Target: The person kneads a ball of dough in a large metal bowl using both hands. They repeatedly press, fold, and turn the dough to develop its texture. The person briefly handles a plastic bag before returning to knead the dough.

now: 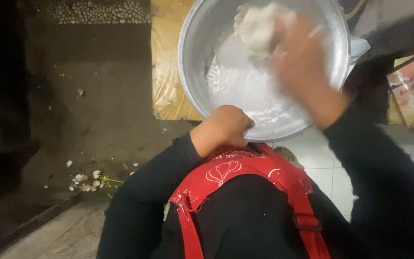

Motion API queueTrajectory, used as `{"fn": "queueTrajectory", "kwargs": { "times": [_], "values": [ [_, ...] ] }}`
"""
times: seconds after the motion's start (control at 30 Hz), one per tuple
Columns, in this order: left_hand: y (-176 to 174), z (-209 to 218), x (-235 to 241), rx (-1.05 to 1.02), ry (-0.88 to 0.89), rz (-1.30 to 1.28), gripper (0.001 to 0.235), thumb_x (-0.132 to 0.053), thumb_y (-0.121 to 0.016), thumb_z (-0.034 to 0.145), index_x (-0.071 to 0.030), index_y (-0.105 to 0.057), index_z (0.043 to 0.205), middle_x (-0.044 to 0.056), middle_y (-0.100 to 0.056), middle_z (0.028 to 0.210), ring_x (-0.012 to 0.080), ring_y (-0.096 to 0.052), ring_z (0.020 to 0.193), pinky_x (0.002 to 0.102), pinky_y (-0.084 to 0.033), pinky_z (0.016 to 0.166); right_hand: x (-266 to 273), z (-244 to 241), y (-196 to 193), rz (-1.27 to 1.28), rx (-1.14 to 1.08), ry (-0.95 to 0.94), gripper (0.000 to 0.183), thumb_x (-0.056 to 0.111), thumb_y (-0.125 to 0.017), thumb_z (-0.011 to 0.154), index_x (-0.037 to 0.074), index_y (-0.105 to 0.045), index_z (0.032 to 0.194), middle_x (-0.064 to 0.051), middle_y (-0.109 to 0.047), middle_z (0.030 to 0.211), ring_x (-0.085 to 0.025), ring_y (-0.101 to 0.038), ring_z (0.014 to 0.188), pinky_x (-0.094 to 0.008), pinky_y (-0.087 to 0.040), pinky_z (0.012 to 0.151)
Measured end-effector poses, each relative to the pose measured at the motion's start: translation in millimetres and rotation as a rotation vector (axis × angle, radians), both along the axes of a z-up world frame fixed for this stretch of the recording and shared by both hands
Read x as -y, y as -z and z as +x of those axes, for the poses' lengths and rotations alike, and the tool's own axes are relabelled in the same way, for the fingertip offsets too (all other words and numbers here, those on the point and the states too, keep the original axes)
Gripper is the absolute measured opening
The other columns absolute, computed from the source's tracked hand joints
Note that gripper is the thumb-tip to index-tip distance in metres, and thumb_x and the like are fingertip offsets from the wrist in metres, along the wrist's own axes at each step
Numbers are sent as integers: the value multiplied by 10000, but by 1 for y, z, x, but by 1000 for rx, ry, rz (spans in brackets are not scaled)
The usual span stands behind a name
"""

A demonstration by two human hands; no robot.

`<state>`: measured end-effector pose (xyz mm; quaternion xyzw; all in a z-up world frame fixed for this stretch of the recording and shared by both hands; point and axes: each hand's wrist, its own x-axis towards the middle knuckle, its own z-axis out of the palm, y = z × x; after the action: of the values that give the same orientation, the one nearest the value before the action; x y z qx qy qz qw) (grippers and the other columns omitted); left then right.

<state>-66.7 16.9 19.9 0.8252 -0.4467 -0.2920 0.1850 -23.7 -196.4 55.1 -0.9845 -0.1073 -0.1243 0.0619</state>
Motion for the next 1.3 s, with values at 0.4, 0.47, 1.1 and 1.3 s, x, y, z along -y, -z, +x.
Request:
{"fn": "queueTrajectory", "kwargs": {
  "times": [0.4, 0.47, 1.1, 1.3],
  "values": [
    [12, 1, 0, 47, 32, -26, 383, -344, -766, 593, -164, -788, 930, 144, -731, 796, 384, -704, 794, 499, -559, 724, 38, 45, 91, 405, -389, -127, 363, 318, -681, 954, 86, -732, 1228, -186, -718, 1205, -359, -687, 1080, -438, -543, 937],
    [11, 0, -1, 44, 13, -39, 380, -347, -772, 597, -166, -788, 931, 145, -729, 786, 384, -702, 794, 503, -557, 724, 30, 70, 109, 492, -401, -162, 439, 318, -685, 943, 82, -687, 1313, -203, -705, 1216, -364, -673, 1087, -432, -533, 929],
    [6, 10, -7, -34, 23, -108, 269, -266, -768, 628, -94, -762, 835, 147, -729, 801, 378, -706, 795, 496, -551, 705, -3, -45, 1, 247, -619, -217, 693, 285, -789, 850, 168, -518, 1477, -151, -595, 1218, -370, -605, 1135, -474, -502, 957],
    [18, 8, -6, -12, 102, -81, 235, -272, -796, 659, -102, -768, 820, 132, -741, 827, 346, -720, 811, 473, -552, 723, -11, -44, 25, -73, -425, -316, 663, 262, -779, 752, 229, -603, 1391, -190, -613, 1280, -428, -622, 1114, -510, -521, 805]
  ]
}}
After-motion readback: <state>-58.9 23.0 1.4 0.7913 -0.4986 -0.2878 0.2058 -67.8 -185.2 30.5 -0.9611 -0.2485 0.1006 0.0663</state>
